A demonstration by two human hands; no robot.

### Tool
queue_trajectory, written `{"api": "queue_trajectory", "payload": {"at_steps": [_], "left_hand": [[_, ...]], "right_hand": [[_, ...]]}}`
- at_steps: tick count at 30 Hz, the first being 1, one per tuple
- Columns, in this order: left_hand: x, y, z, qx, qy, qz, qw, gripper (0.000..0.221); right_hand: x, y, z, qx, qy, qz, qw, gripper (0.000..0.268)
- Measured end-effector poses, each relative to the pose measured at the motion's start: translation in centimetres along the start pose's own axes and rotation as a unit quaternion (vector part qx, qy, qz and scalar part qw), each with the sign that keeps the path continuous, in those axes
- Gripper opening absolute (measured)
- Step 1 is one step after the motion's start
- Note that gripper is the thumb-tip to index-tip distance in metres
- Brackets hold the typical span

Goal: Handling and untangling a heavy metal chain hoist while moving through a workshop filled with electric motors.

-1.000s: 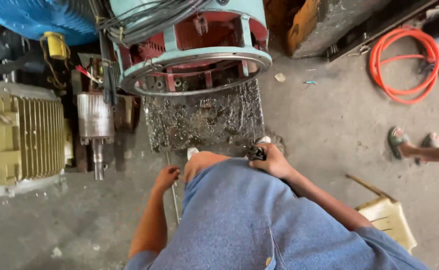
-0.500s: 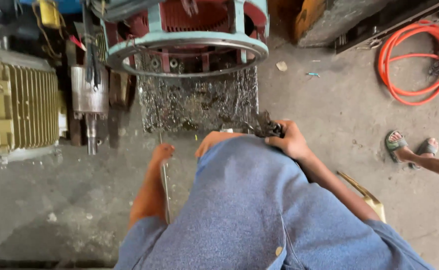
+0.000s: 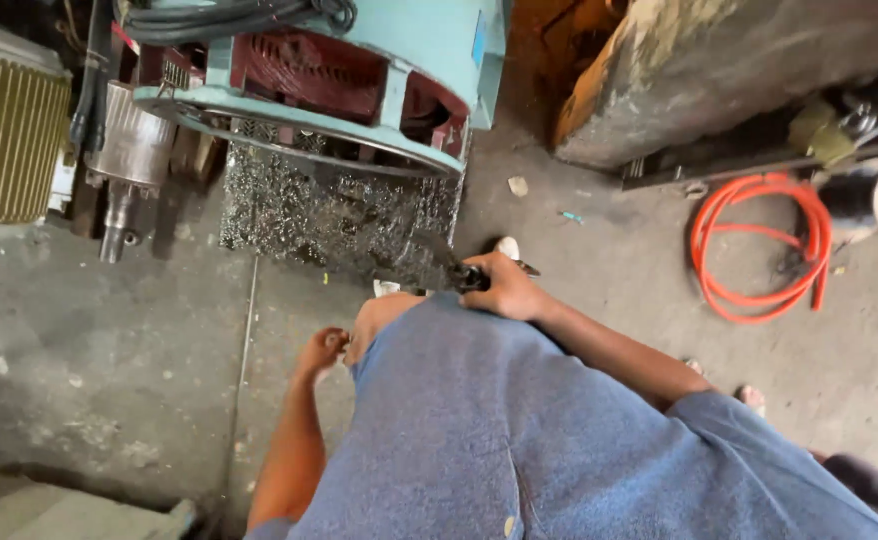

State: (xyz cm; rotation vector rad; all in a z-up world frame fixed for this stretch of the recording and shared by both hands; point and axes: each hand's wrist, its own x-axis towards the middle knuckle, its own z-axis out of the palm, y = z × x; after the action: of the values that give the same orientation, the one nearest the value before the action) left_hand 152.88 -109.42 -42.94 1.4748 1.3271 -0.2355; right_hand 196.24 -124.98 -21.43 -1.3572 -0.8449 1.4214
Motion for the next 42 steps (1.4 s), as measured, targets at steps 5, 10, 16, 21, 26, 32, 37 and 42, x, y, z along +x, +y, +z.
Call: {"api": "queue_trajectory", "payload": {"at_steps": [5, 10, 16, 21, 26, 32, 37, 42], "left_hand": [[-3.7, -1.3, 5.2, -0.101, 0.032, -0.107, 0.989, 0.045], [-5.8, 0.5, 6.4, -0.078, 0.056, -0.158, 0.983, 0.041], [-3.0, 4.4, 5.6, -0.031, 0.064, -0.084, 0.994, 0.042], [-3.6, 9.1, 4.0, -0.048, 0.079, -0.034, 0.995, 0.037], [-4.9, 9.8, 4.0, -0.044, 0.079, -0.056, 0.994, 0.039], [-6.9, 7.6, 5.2, -0.064, 0.077, -0.086, 0.991, 0.043], [-6.1, 2.6, 7.2, -0.096, 0.076, -0.106, 0.987, 0.046], [-7.7, 3.8, 7.8, -0.099, 0.090, -0.134, 0.982, 0.044]], "right_hand": [[-0.5, 1.4, -4.6, -0.017, -0.049, 0.007, 0.999, 0.005], [-1.2, -1.7, -7.3, -0.044, -0.057, 0.003, 0.997, 0.007], [-0.9, -2.6, -8.1, -0.050, -0.053, -0.003, 0.997, 0.008], [-1.4, -0.7, -7.9, -0.034, -0.039, -0.006, 0.999, 0.010], [-1.5, -0.9, -7.7, -0.045, -0.041, -0.010, 0.998, 0.011], [-1.1, -1.4, -7.5, -0.063, -0.060, -0.013, 0.996, 0.012], [-1.1, -2.5, -6.7, -0.071, -0.074, 0.002, 0.995, 0.010], [-1.4, -5.6, -5.5, -0.103, -0.082, 0.018, 0.991, 0.008]]}}
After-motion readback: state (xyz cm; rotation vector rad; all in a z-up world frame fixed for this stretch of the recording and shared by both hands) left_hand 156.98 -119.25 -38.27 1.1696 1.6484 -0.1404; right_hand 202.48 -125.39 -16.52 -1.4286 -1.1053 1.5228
